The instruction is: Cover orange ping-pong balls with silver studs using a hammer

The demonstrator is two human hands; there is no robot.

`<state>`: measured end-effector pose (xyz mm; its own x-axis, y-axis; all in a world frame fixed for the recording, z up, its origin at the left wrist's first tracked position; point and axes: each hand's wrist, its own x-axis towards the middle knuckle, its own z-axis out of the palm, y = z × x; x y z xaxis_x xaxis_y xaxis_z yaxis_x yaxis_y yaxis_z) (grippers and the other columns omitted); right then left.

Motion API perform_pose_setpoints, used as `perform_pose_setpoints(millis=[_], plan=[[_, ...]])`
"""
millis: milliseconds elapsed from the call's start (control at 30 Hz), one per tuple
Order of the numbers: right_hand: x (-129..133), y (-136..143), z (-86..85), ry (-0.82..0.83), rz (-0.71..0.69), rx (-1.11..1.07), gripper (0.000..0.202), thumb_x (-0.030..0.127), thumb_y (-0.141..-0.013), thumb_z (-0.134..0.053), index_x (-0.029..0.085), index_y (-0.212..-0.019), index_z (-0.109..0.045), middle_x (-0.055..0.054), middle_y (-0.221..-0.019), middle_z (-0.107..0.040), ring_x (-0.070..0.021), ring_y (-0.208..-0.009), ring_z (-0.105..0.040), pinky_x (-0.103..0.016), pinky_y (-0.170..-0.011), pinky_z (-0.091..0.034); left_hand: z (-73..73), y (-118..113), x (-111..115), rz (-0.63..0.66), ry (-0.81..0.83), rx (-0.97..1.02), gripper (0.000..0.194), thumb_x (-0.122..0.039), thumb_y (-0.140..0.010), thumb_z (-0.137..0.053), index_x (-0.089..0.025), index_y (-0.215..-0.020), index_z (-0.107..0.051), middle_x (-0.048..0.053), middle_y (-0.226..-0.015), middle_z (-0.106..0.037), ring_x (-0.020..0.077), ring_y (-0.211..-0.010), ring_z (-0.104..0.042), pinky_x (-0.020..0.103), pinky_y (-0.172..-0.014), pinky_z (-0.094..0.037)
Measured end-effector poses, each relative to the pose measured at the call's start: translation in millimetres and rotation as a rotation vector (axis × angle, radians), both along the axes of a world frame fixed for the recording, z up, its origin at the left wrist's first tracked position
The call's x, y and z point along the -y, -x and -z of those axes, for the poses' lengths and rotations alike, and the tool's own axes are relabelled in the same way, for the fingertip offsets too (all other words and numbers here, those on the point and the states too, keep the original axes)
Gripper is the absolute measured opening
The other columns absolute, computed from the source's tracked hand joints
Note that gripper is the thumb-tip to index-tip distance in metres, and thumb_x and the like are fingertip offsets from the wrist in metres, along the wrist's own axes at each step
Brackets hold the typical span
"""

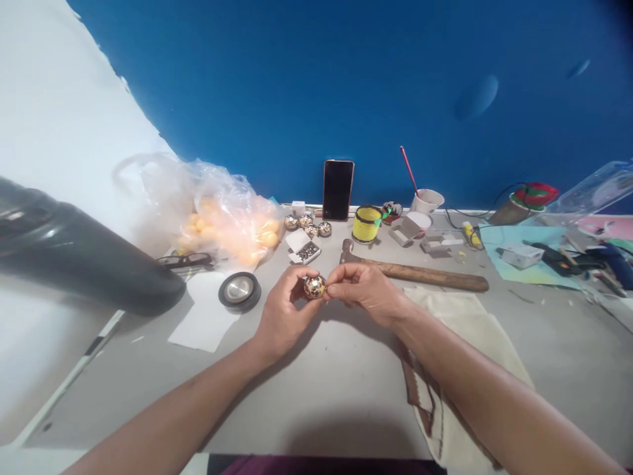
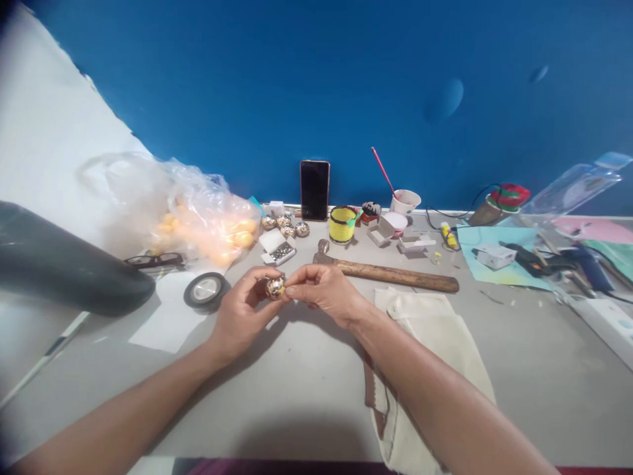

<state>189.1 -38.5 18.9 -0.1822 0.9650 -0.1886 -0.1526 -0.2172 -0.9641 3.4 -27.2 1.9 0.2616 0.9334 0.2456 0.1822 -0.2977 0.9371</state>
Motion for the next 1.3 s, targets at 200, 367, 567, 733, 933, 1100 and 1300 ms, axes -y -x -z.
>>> perform_pose_setpoints(millis=[200, 367, 567, 733, 933, 1100, 1300], plan=[[0.2, 0.1, 3.1, 0.008, 0.002, 0.029, 0.022, 0.034, -0.063, -0.086, 0.018, -0.074, -0.074, -0.001, -0.069, -0.071, -0.0082, -0.054, -0.043, -0.024, -0.05, -0.027, 3.2, 0.5, -0.4, 0.014, -0.053, -0.008, 0.023, -0.028, -0.083, -0.074, -0.021, -0.102, -0.063, 0.004, -0.101, -0.065, 0.0151, -0.082, -0.062, 0.027, -0.079, -0.053], [-0.3, -0.6, 3.9, 0.019, 0.002, 0.04, 0.021, 0.032, -0.063, -0.085, 0.017, -0.074, -0.075, -0.001, -0.069, -0.071, -0.008, -0.054, -0.044, -0.024, -0.05, -0.027, 6.0, 1.6, -1.0, 0.02, -0.054, -0.019, 0.024, -0.027, -0.084, -0.074, -0.021, -0.104, -0.063, 0.004, -0.103, -0.064, 0.0157, -0.085, -0.063, 0.028, -0.081, -0.053], [-1.4, -1.3, 4.9, 0.021, -0.011, 0.043, 0.019, 0.031, -0.063, -0.084, 0.017, -0.074, -0.076, -0.002, -0.069, -0.071, -0.0082, -0.054, -0.044, -0.024, -0.05, -0.029, 7.7, 2.5, -1.2, 0.034, -0.05, -0.016, 0.024, -0.026, -0.085, -0.073, -0.021, -0.105, -0.062, 0.003, -0.1, -0.065, 0.0145, -0.081, -0.062, 0.027, -0.079, -0.054], [-0.9, -1.0, 1.9, 0.023, 0.001, 0.042, 0.018, 0.029, -0.062, -0.084, 0.017, -0.072, -0.076, -0.001, -0.067, -0.07, -0.008, -0.054, -0.044, -0.023, -0.05, -0.031, 9.0, 1.7, -1.6, 0.04, -0.104, 0.003, 0.021, -0.026, -0.085, -0.075, -0.02, -0.102, -0.063, 0.004, -0.1, -0.065, 0.0151, -0.087, -0.064, 0.026, -0.079, -0.055], [0.5, 4.3, 1.8, 0.079, 0.023, -0.062, 0.023, 0.032, -0.058, -0.089, 0.016, -0.068, -0.076, -0.002, -0.066, -0.07, -0.0079, -0.054, -0.048, -0.022, -0.05, -0.036, 12.9, 4.7, -5.1, 0.017, -0.383, -0.026, 0.021, -0.02, -0.086, -0.076, -0.021, -0.102, -0.063, 0.004, -0.098, -0.063, 0.0152, -0.088, -0.065, 0.025, -0.074, -0.058], [2.1, 12.8, 1.3, 0.179, 0.014, -0.273, 0.029, 0.034, -0.053, -0.094, 0.015, -0.063, -0.074, -0.003, -0.064, -0.068, -0.0089, -0.056, -0.053, -0.02, -0.047, -0.038, 10.3, 10.5, -6.5, -0.077, -0.667, -0.18, 0.026, -0.012, -0.084, -0.074, -0.022, -0.105, -0.062, 0.006, -0.101, -0.064, 0.0184, -0.092, -0.066, 0.03, -0.075, -0.06], [3.5, 17.5, 1.9, 0.123, 0.045, -0.225, 0.03, 0.035, -0.053, -0.094, 0.016, -0.064, -0.073, -0.002, -0.065, -0.068, -0.0099, -0.058, -0.056, -0.02, -0.047, -0.044, 5.8, 13.5, -5.6, -0.072, -0.769, -0.262, 0.028, -0.007, -0.085, -0.07, -0.022, -0.107, -0.061, 0.006, -0.101, -0.062, 0.0177, -0.09, -0.067, 0.03, -0.076, -0.06]])
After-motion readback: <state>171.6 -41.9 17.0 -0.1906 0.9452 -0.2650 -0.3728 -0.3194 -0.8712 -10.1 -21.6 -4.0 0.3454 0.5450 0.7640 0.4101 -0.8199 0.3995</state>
